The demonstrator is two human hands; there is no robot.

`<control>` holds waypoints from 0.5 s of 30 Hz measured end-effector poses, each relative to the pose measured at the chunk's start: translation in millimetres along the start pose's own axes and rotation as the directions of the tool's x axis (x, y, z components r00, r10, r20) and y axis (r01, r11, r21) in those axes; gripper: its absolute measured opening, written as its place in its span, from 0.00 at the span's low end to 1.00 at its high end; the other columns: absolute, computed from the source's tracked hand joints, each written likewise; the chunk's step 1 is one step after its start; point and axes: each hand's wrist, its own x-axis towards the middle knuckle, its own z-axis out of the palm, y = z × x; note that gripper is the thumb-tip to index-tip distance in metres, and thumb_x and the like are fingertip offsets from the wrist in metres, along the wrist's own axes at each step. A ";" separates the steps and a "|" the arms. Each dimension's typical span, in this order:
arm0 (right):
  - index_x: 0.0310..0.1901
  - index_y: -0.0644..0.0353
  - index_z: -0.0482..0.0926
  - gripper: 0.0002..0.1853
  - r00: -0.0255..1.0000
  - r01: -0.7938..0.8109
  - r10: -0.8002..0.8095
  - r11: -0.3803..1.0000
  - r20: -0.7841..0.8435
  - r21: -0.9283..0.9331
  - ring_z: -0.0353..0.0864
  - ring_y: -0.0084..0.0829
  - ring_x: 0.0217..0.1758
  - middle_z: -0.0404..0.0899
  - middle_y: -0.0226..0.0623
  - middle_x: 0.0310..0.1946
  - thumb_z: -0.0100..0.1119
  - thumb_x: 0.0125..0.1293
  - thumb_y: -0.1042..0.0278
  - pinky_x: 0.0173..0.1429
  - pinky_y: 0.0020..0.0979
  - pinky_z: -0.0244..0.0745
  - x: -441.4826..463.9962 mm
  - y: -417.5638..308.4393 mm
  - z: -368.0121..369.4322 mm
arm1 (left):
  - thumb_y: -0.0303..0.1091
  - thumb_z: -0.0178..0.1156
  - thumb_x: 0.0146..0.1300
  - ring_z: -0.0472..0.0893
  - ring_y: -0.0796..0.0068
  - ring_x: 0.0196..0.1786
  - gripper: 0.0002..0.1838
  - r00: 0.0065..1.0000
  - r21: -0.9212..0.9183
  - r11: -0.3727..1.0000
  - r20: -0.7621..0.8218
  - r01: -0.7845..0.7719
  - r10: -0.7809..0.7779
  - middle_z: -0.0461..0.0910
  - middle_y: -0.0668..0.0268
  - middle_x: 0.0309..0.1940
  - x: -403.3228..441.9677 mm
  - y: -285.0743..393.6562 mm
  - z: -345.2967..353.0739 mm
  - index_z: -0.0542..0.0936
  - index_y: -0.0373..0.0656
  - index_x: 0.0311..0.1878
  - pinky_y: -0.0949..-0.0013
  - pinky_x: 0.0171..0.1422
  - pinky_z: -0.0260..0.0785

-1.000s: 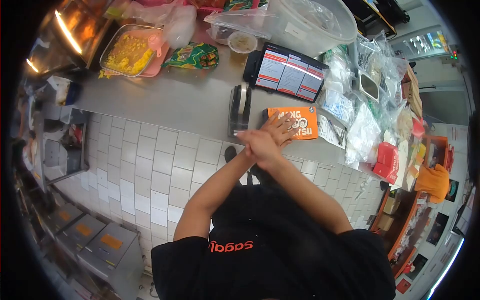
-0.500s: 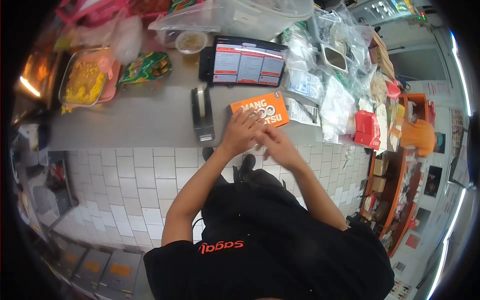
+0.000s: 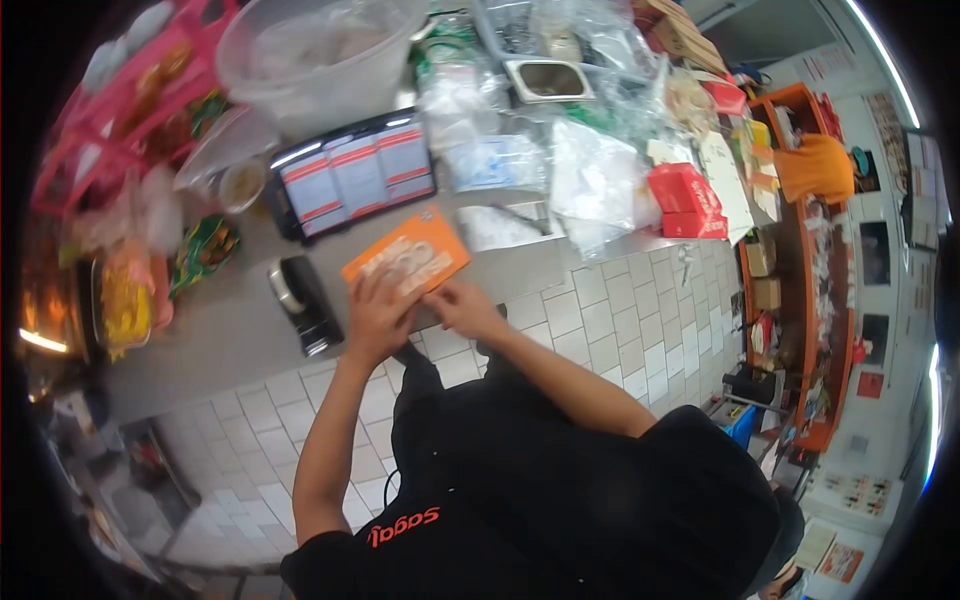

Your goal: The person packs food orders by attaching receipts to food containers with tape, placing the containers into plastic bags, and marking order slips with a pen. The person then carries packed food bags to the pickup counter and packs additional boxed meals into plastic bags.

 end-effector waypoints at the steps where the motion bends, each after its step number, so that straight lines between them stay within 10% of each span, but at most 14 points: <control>1: 0.32 0.63 0.80 0.18 0.997 0.070 -0.072 0.992 -0.024 -0.102 0.78 0.28 0.21 0.79 0.36 0.24 0.60 0.68 0.53 0.27 0.32 0.72 1.2 -3.8 -2.9 | 0.38 0.67 0.55 0.68 0.56 0.67 0.16 0.999 -0.006 0.999 0.007 0.035 -0.035 0.75 0.62 0.59 2.6 2.9 -1.4 0.84 0.56 0.48 0.46 0.74 0.49; 4: 0.31 0.61 0.79 0.17 0.843 0.425 -0.532 0.748 -0.077 -0.510 0.80 0.37 0.26 0.80 0.40 0.25 0.62 0.64 0.53 0.33 0.37 0.74 23.8 30.4 -6.4 | 0.33 0.69 0.52 0.69 0.52 0.66 0.14 0.995 0.059 0.993 0.025 0.099 -0.101 0.76 0.60 0.56 11.0 11.5 -0.9 0.85 0.50 0.44 0.45 0.75 0.49; 7: 0.29 0.60 0.79 0.15 0.870 0.491 -0.440 0.749 0.220 -0.445 0.79 0.44 0.31 0.80 0.41 0.26 0.63 0.62 0.55 0.39 0.41 0.74 12.8 10.4 -82.9 | 0.30 0.70 0.51 0.70 0.50 0.66 0.18 0.987 0.165 0.977 0.058 0.137 -0.148 0.76 0.59 0.57 19.1 19.3 6.3 0.82 0.44 0.47 0.43 0.77 0.46; 11: 0.40 0.60 0.80 0.09 0.747 0.375 -0.553 0.808 -0.369 -0.454 0.80 0.44 0.35 0.79 0.44 0.33 0.61 0.60 0.67 0.43 0.41 0.74 61.8 49.2 -257.3 | 0.32 0.70 0.52 0.72 0.52 0.63 0.28 0.933 0.351 0.866 -0.091 0.356 -0.347 0.77 0.56 0.55 51.3 73.1 13.8 0.75 0.38 0.57 0.45 0.74 0.51; 15: 0.46 0.56 0.82 0.13 0.880 0.348 -0.475 0.661 -0.013 -0.665 0.80 0.46 0.45 0.79 0.45 0.40 0.61 0.60 0.65 0.49 0.44 0.75 108.5 77.6 -355.2 | 0.37 0.71 0.52 0.75 0.54 0.58 0.28 0.954 0.079 0.967 -0.203 0.241 -0.222 0.78 0.55 0.53 123.3 158.5 89.1 0.76 0.40 0.56 0.53 0.65 0.62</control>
